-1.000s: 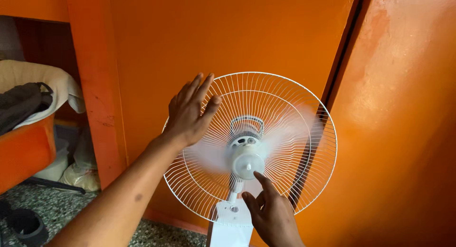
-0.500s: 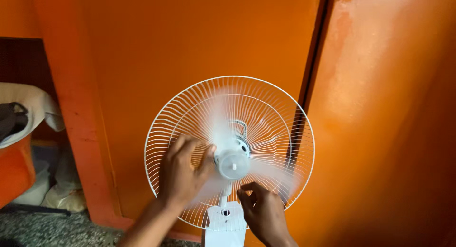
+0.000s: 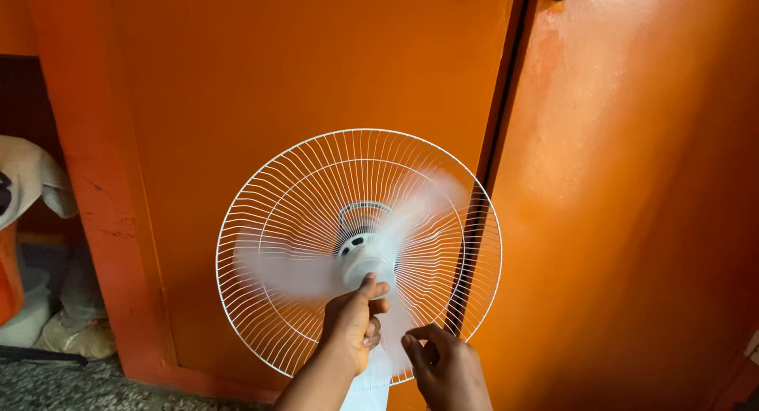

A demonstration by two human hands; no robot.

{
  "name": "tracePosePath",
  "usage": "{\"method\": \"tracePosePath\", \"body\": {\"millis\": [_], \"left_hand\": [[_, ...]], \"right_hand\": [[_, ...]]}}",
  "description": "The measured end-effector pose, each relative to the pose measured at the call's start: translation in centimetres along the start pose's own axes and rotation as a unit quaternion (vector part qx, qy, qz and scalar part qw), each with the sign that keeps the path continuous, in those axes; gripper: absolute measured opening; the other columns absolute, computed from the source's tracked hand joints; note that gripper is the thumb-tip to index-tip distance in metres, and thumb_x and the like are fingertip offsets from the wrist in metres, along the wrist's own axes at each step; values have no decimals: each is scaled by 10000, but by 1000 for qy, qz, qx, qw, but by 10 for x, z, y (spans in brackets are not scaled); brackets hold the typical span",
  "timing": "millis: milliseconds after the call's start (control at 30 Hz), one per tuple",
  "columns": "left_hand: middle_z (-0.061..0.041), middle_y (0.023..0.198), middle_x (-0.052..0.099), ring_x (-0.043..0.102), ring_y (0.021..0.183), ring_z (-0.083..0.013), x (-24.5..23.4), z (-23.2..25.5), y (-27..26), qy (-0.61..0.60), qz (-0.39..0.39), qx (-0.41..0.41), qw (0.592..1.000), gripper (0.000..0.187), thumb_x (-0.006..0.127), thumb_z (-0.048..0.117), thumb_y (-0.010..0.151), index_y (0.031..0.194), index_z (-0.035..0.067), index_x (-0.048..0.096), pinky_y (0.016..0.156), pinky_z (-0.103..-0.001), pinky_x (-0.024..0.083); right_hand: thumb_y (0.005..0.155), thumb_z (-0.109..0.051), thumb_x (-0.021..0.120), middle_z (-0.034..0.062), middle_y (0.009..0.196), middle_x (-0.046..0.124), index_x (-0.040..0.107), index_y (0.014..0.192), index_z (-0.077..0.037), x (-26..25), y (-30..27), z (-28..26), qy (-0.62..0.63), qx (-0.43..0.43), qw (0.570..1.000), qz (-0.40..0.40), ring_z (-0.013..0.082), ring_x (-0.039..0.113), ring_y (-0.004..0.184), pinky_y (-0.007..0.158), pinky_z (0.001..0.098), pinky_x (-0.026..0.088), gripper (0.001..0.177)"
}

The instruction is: The person removes the front grill and fan blades from a white electric fan, then reassembles the components by placing the blades back and securing the grill. The person uses their hands to twist and align the parts.

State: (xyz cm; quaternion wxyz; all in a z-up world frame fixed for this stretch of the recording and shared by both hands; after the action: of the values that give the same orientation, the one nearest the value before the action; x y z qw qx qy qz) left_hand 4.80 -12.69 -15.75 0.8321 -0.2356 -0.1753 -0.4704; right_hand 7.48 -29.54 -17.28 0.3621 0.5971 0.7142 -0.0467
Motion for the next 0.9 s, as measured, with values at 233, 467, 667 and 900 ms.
{"method": "tracePosePath", "body": {"millis": [233,467,667,900], "left_hand": [[-22,762,626,324,405,-71,-6,-3,11,-36,14,-12,999,352,726,369,915,1012,34,774,354,-238,227],[-4,772,611,333,414,-66,-12,-1,18,-73,0,-55,996,306,739,358,911,958,56,752,367,-229,227],[0,741,602,414,472,-68,-13,4,16,-49,12,-31,998,274,805,297,882,953,38,751,386,-215,274],[-66,751,700,442,473,-99,-12,9,8,13,53,10,998,272,809,275,868,937,17,762,380,-233,293]], "right_hand": [[882,-321,763,58,489,560,804,971,-95,4,6,9,-11,24,1000,-15,119,497,449,478,327,404,247],[889,-326,725,71,523,637,793,1050,-97,3,3,-11,33,19,999,-38,125,622,481,517,318,491,288],[911,-327,695,78,586,698,769,1055,-58,2,-2,-28,59,32,995,-77,131,677,543,555,301,531,315],[938,-328,669,77,605,700,766,1057,-45,1,-2,-38,53,39,993,-102,130,669,548,564,295,522,322]]}}
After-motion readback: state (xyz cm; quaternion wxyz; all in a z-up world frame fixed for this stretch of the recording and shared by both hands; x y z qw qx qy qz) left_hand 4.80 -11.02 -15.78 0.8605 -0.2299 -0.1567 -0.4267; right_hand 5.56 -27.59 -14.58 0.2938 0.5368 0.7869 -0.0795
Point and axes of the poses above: each hand's wrist, its own y-axis towards the middle knuckle, its own x-axis out of the palm, z = x × y, the point moved 2 cm from there along y, towards the middle knuckle
